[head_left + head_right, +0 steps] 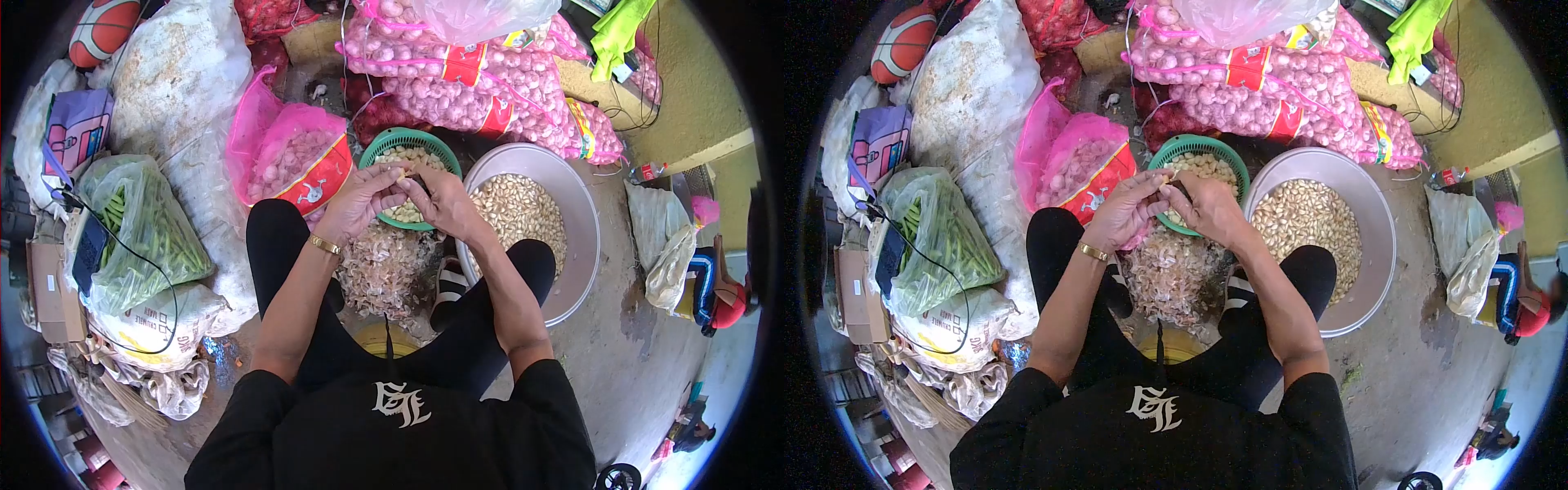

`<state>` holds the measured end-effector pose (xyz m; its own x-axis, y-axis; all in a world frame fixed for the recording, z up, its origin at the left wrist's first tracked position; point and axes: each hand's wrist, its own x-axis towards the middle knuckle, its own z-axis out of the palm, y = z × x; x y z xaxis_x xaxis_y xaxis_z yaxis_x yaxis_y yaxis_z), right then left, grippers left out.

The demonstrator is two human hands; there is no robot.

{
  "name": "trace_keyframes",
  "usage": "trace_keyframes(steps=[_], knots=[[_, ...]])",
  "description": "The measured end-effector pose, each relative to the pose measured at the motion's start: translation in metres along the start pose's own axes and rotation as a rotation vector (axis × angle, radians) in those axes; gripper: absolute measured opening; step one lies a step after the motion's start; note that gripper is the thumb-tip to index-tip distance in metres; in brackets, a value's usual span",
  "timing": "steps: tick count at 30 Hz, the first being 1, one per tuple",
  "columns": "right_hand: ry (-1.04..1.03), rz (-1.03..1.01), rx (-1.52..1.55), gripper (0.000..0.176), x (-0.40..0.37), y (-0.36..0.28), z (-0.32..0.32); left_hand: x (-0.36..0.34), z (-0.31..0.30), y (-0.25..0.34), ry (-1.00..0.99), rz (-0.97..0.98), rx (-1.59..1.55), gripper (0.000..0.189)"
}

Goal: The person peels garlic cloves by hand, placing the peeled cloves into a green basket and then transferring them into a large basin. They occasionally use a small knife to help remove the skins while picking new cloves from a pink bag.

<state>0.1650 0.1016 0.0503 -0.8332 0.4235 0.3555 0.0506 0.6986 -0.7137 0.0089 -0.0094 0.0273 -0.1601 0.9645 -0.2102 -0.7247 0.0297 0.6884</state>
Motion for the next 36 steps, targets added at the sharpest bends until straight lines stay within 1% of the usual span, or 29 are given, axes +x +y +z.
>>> trace_keyframes(steps=[5, 7, 11, 13, 17, 19, 20, 22, 23, 26, 28, 30, 32, 33, 36], knots=[[-0.040, -0.042, 0.064, 0.028, -0.001, -0.005, -0.001, 0.001, -0.007, -0.002, -0.017, -0.041, -0.021, 0.026], [-0.138, 0.055, 0.062, 0.029, -0.001, -0.010, -0.005, 0.000, -0.007, 0.000, -0.037, -0.068, -0.021, 0.024], [-0.084, -0.015, 0.055, 0.029, -0.006, -0.001, 0.004, 0.001, -0.010, -0.001, -0.047, -0.080, -0.013, 0.024], [-0.146, 0.011, -0.113, 0.028, -0.007, 0.001, 0.008, 0.001, -0.011, -0.003, -0.007, -0.064, 0.054, 0.022], [-0.164, 0.025, -0.161, 0.028, -0.007, -0.002, 0.004, 0.001, -0.011, -0.002, 0.001, -0.078, 0.083, 0.021], [-0.082, 0.006, -0.135, 0.028, -0.006, 0.003, 0.003, -0.001, -0.008, -0.007, 0.048, -0.021, 0.039, 0.022], [-0.083, 0.006, -0.134, 0.028, -0.004, 0.008, 0.003, 0.000, -0.008, -0.010, 0.049, -0.021, 0.039, 0.022], [0.048, -0.065, -0.100, 0.027, 0.004, 0.011, -0.002, 0.000, -0.005, -0.015, 0.010, 0.024, -0.016, 0.025], [0.032, -0.014, -0.084, 0.027, 0.002, 0.010, -0.005, 0.001, -0.004, -0.017, 0.012, 0.027, -0.017, 0.025], [0.022, -0.026, -0.066, 0.026, 0.005, 0.009, -0.006, -0.002, 0.006, -0.009, 0.004, 0.035, -0.018, 0.029], [0.038, -0.039, -0.050, 0.026, 0.005, 0.003, -0.007, -0.001, 0.003, -0.006, -0.166, 0.002, -0.016, 0.032], [0.055, -0.051, -0.035, 0.026, 0.004, 0.003, -0.006, -0.001, 0.001, -0.006, -0.161, 0.018, 0.008, 0.032], [0.007, -0.005, -0.137, 0.026, 0.001, 0.007, -0.005, -0.002, 0.002, -0.008, -0.156, 0.032, 0.031, 0.031], [0.008, -0.003, -0.137, 0.026, 0.000, 0.008, -0.004, -0.003, 0.003, -0.009, -0.154, 0.028, 0.013, 0.028], [0.041, -0.049, -0.153, 0.026, -0.003, 0.007, -0.006, -0.001, 0.003, -0.014, -0.156, 0.022, -0.040, 0.023]])
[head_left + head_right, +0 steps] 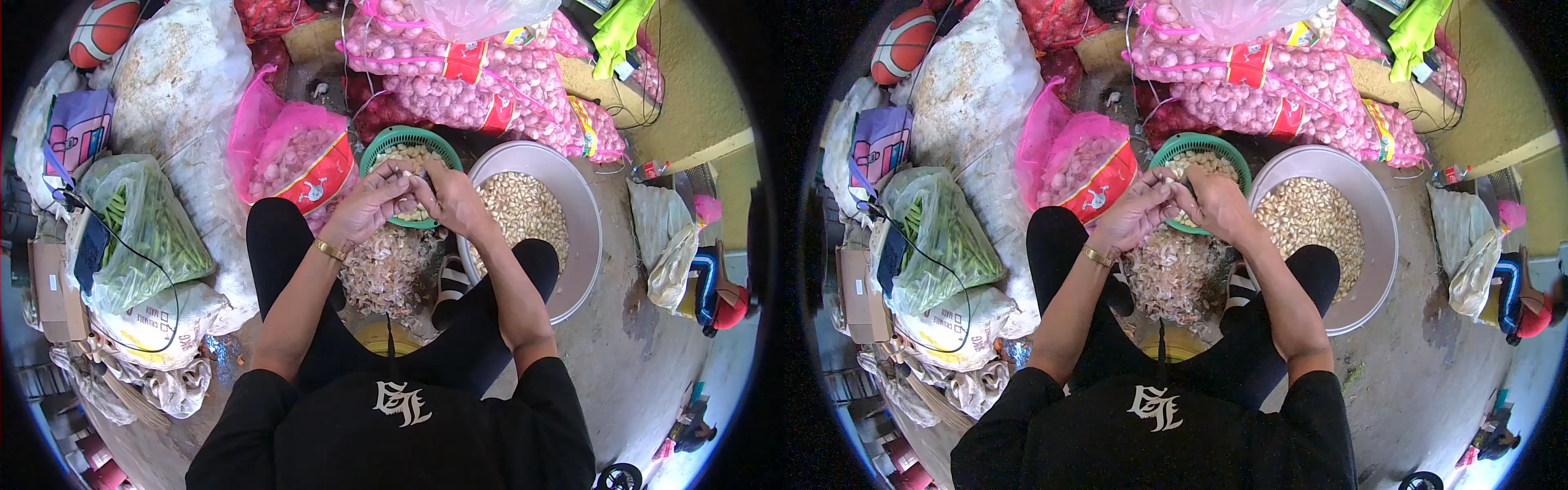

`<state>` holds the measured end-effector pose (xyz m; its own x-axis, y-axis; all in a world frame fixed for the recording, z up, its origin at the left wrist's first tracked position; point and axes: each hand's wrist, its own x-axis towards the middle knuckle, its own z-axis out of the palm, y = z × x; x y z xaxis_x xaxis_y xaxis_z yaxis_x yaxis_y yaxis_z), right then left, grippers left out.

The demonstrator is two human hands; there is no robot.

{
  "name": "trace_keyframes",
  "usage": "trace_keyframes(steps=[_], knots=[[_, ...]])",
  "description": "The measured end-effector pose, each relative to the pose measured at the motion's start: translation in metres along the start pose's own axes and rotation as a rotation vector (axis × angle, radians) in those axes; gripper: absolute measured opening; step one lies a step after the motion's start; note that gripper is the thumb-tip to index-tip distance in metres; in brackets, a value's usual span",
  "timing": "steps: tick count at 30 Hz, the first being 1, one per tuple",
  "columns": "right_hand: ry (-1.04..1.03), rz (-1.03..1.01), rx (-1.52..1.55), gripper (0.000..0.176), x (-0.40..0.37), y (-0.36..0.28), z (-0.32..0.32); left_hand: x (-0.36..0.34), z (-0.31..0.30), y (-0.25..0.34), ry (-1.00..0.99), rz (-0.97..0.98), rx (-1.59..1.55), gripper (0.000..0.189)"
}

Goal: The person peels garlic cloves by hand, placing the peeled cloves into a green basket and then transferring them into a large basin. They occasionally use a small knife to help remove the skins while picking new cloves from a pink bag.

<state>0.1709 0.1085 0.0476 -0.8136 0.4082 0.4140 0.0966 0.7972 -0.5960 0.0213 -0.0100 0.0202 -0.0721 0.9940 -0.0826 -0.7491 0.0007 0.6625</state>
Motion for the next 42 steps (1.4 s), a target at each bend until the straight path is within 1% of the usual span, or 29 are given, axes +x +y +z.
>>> trace_keyframes(steps=[2, 4, 8, 10, 13, 17, 18, 20, 21, 22, 23, 24, 26, 30, 32, 36, 38, 42], knots=[[-0.068, 0.009, -0.032, 0.026, -0.001, -0.002, -0.004, 0.001, -0.003, -0.002, -0.003, 0.000, -0.037, 0.020], [-0.077, 0.009, -0.038, 0.026, -0.003, -0.003, -0.005, -0.001, -0.002, 0.001, 0.037, -0.029, -0.046, 0.019], [-0.090, -0.034, -0.062, 0.027, -0.005, -0.003, -0.007, 0.000, -0.008, 0.003, 0.021, -0.017, -0.046, 0.021], [-0.116, -0.020, -0.059, 0.025, -0.004, -0.008, -0.011, -0.002, -0.010, 0.005, 0.045, -0.044, -0.089, 0.023], [-0.152, -0.022, -0.078, 0.024, -0.007, -0.009, -0.010, -0.002, -0.013, 0.005, 0.054, -0.035, -0.141, 0.023], [-0.187, -0.044, -0.072, 0.026, -0.009, -0.011, -0.007, -0.003, -0.018, 0.004, 0.090, -0.035, -0.125, 0.020], [-0.187, -0.045, -0.072, 0.026, -0.010, -0.012, -0.006, -0.002, -0.020, 0.005, 0.081, -0.006, -0.138, 0.021], [-0.279, -0.069, -0.111, 0.029, -0.013, -0.014, -0.004, 0.000, -0.026, 0.008, 0.073, 0.025, -0.153, 0.021], [-0.280, -0.071, -0.110, 0.029, -0.016, -0.016, -0.002, 0.000, -0.021, 0.015, 0.164, 0.069, -0.130, 0.020], [-0.329, -0.095, -0.090, 0.030, -0.019, -0.019, 0.000, 0.000, -0.018, 0.021, 0.256, 0.113, -0.106, 0.019], [-0.376, -0.119, -0.070, 0.031, -0.020, -0.020, 0.001, 0.000, -0.017, 0.024, 0.228, 0.130, -0.096, 0.021], [-0.377, -0.119, -0.070, 0.031, -0.020, -0.020, 0.001, -0.001, -0.016, 0.026, 0.228, 0.129, -0.096, 0.021], [-0.440, -0.062, -0.147, 0.029, -0.021, -0.019, -0.002, -0.003, -0.015, 0.027, 0.139, 0.109, -0.090, 0.026], [-0.410, -0.014, -0.039, 0.028, -0.026, -0.022, 0.004, -0.007, -0.011, 0.026, 0.165, 0.108, -0.052, 0.030], [-0.276, 0.004, 0.119, 0.031, -0.027, -0.022, 0.011, -0.009, -0.012, 0.029, 0.153, 0.097, -0.027, 0.032], [-0.336, 0.058, 0.017, 0.031, -0.022, -0.022, 0.008, -0.011, -0.009, 0.031, 0.139, 0.126, 0.022, 0.033], [-0.364, 0.083, -0.082, 0.030, -0.019, -0.032, -0.002, -0.011, -0.007, 0.032, 0.142, 0.122, 0.030, 0.029], [-0.328, 0.095, -0.079, 0.025, -0.015, -0.039, -0.007, -0.011, -0.003, 0.031, 0.131, 0.150, 0.042, 0.027]])
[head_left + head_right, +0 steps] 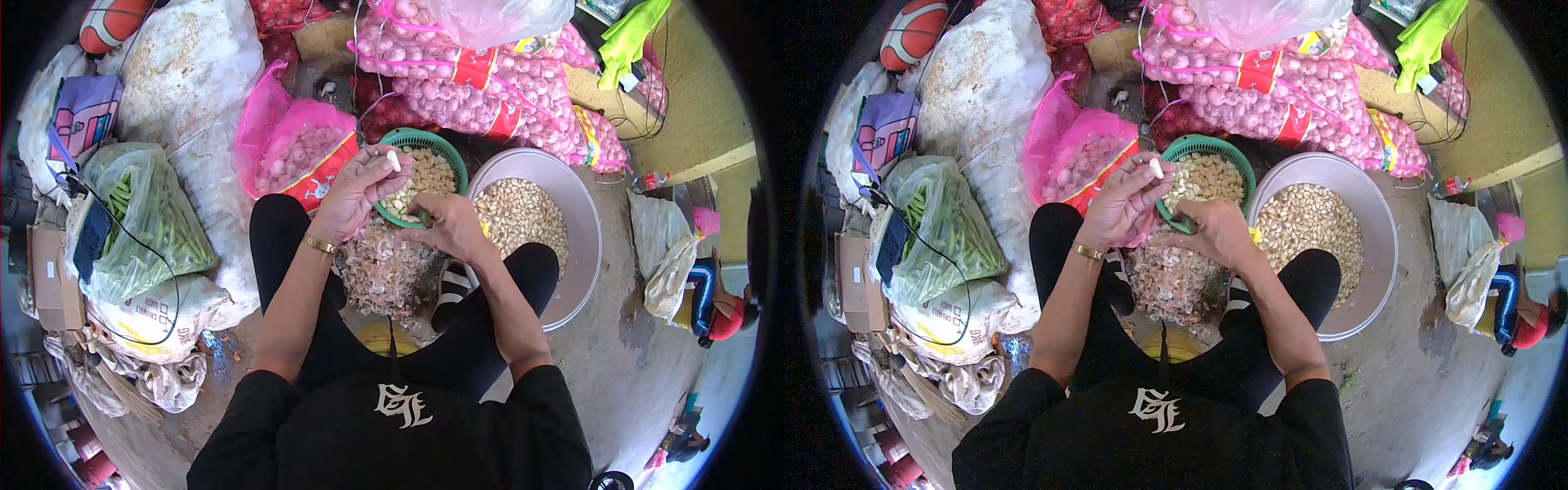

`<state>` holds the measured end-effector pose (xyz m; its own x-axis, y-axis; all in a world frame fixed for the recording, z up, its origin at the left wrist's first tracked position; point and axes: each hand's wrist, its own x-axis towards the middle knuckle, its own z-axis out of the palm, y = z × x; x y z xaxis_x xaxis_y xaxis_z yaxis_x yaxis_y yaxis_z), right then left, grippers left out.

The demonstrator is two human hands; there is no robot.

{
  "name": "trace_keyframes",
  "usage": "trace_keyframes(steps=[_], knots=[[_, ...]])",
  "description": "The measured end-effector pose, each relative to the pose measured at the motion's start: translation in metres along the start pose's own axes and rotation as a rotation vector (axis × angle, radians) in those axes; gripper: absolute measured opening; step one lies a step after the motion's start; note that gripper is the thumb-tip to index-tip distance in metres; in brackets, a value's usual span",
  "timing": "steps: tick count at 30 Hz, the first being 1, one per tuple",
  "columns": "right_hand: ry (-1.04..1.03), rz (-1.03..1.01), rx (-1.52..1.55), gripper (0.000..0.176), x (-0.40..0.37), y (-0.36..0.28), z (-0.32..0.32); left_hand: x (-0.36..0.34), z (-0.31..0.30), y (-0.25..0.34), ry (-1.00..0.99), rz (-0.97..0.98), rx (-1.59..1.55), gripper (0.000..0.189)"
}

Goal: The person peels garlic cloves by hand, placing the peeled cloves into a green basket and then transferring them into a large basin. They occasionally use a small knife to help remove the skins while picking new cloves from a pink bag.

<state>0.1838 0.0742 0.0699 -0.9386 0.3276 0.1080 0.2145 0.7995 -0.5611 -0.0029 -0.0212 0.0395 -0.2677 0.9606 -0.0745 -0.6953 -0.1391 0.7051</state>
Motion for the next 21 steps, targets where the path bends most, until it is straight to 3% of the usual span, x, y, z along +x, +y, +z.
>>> trace_keyframes(steps=[2, 3, 5, 21], knots=[[0.241, -0.065, 0.308, 0.018, 0.004, 0.000, 0.002, 0.001, -0.002, -0.002, -0.024, 0.024, -0.009, 0.027], [0.242, -0.064, 0.307, 0.018, 0.009, 0.000, 0.005, 0.001, 0.000, -0.003, -0.025, 0.023, -0.009, 0.027], [0.556, -0.021, 0.590, 0.016, 0.018, 0.001, 0.012, 0.000, 0.003, -0.007, -0.028, 0.046, 0.004, 0.027], [0.561, 0.048, 0.576, 0.013, 0.025, 0.011, 0.016, 0.004, 0.015, -0.033, 0.130, 0.207, 0.132, 0.024]])
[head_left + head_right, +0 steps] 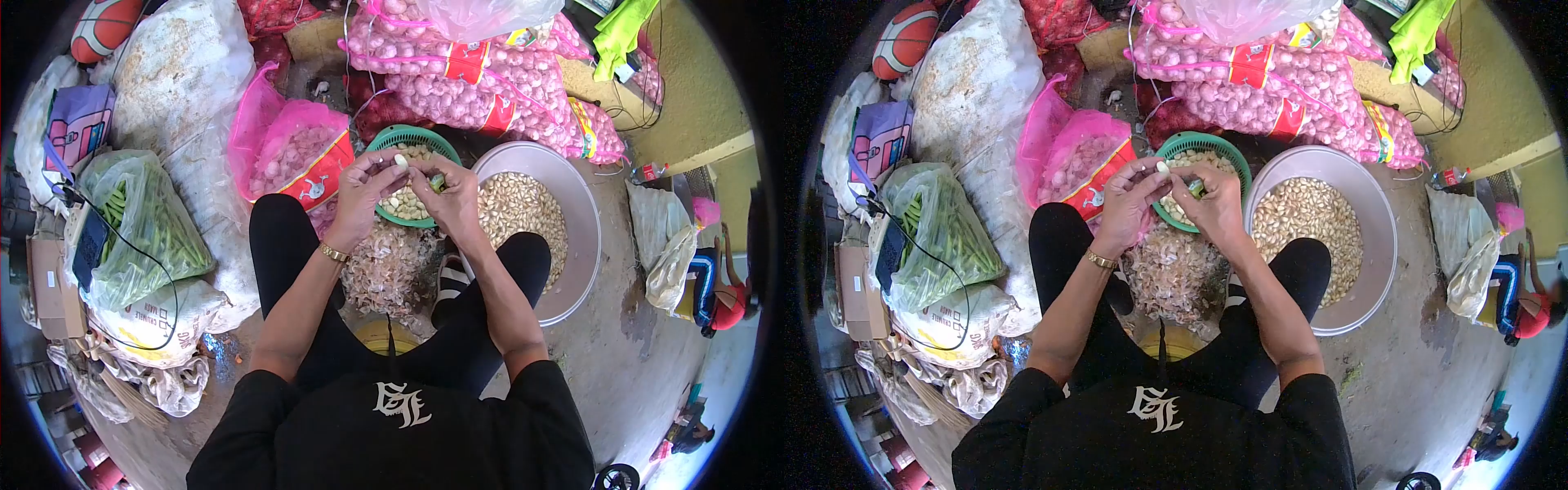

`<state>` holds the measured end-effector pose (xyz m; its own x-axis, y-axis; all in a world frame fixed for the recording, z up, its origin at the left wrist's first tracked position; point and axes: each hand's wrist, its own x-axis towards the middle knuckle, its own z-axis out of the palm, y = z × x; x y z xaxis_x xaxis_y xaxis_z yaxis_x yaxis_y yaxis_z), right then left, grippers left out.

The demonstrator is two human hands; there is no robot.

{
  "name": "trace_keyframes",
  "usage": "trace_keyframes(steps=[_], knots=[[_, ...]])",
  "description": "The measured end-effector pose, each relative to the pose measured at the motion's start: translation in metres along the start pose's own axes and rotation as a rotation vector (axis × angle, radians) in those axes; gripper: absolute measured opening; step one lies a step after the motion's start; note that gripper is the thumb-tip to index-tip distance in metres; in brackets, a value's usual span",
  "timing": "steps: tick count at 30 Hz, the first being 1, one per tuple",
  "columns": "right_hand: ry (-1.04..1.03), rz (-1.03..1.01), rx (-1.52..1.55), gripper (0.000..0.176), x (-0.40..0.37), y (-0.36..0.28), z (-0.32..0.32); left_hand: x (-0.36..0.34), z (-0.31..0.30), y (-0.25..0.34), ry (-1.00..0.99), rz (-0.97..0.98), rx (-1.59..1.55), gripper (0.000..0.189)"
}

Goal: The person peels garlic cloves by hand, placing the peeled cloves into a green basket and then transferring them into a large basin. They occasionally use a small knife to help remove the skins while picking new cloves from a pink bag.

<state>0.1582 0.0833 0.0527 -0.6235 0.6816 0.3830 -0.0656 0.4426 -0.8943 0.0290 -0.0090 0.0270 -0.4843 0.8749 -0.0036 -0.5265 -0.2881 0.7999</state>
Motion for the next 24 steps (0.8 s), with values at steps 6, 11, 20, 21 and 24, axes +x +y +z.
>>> trace_keyframes(steps=[6, 11, 20, 21, 24], knots=[[0.037, 0.020, -0.038, 0.013, 0.001, 0.007, 0.004, 0.003, -0.004, -0.009, 0.028, 0.046, 0.027, 0.025], [0.047, 0.004, -0.145, 0.013, 0.004, 0.009, 0.005, 0.004, -0.004, -0.008, 0.038, 0.032, 0.068, 0.028], [0.053, 0.125, 0.016, 0.014, 0.006, 0.027, 0.004, 0.007, -0.006, -0.003, -0.014, -0.098, -0.082, 0.033], [0.053, 0.124, 0.015, 0.014, 0.006, 0.026, 0.004, 0.007, -0.006, -0.003, -0.015, -0.098, -0.082, 0.033], [0.038, 0.117, 0.057, 0.016, 0.006, 0.020, 0.003, 0.007, -0.005, -0.004, -0.017, -0.042, 0.052, 0.034]])
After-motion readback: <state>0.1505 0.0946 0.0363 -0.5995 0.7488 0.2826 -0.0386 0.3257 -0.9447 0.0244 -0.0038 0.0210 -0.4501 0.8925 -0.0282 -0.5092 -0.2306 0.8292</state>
